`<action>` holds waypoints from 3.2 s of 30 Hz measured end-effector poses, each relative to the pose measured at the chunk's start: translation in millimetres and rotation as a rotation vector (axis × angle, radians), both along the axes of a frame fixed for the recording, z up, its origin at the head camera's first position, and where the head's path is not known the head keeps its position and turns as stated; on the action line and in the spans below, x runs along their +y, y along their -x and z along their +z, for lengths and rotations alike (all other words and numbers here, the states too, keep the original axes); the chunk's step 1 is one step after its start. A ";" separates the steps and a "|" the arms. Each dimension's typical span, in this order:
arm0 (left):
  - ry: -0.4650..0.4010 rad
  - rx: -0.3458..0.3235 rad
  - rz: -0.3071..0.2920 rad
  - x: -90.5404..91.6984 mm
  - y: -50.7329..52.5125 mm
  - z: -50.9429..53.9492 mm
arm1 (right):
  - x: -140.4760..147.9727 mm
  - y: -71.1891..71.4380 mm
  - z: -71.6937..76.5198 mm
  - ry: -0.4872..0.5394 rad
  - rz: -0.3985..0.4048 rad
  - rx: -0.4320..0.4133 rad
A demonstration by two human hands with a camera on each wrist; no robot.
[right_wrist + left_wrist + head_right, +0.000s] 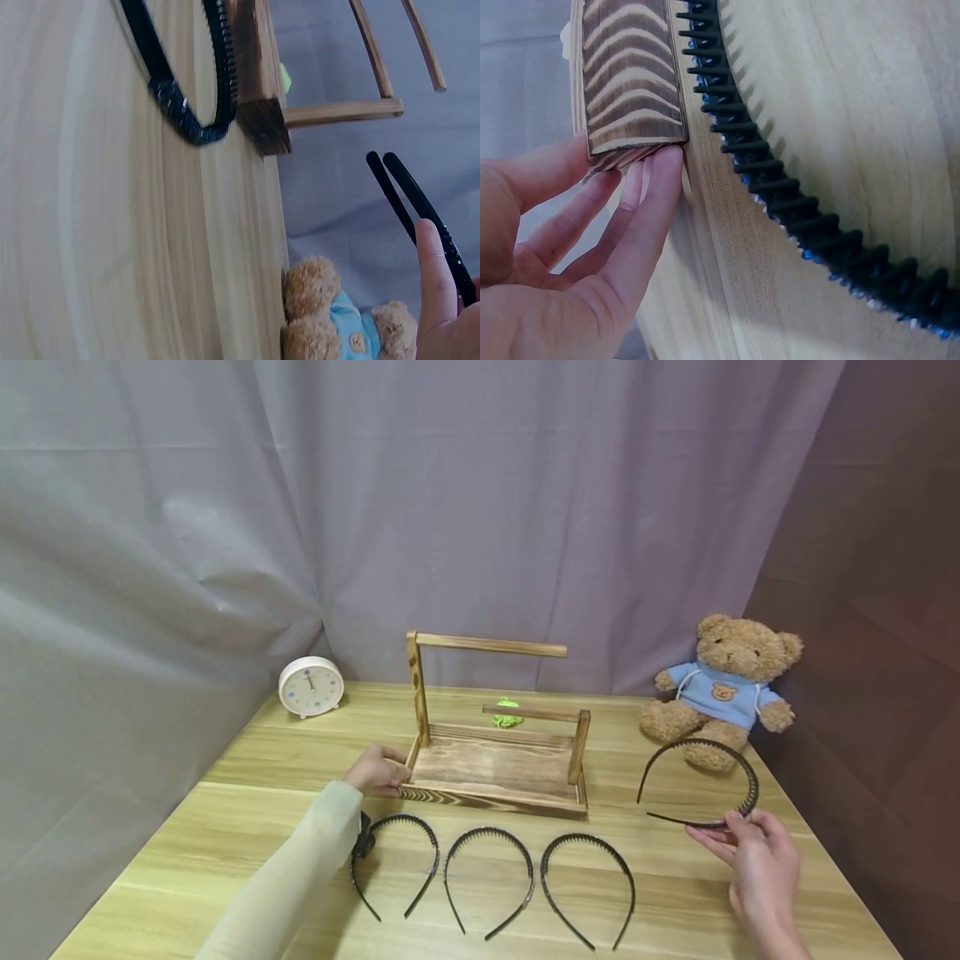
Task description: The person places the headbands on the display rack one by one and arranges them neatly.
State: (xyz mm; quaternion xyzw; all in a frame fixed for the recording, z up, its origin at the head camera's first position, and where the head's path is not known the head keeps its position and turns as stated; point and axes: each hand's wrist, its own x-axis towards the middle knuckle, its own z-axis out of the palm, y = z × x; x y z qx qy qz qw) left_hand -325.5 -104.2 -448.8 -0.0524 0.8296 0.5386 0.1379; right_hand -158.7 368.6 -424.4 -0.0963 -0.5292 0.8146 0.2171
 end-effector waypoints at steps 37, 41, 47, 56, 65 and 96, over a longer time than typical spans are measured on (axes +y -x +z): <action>-0.006 0.021 0.049 5.2 -2.9 0.0 | -83.8 58.9 36.4 0.095 -0.118 0.175; -0.007 0.033 0.053 3.9 -3.3 2.1 | -91.0 68.5 41.9 0.105 -0.114 0.179; 0.005 0.042 0.064 2.7 -1.5 6.5 | -98.9 81.5 50.6 0.090 -0.086 0.209; 0.012 0.056 0.060 1.3 1.4 10.8 | -108.5 103.3 63.3 0.026 -0.073 0.223; 0.010 0.059 0.064 -0.4 0.6 6.4 | -121.5 120.0 70.7 -0.055 -0.065 0.195; 0.027 0.030 0.067 6.2 -10.8 -1.5 | -167.5 133.9 61.3 -0.218 0.023 0.186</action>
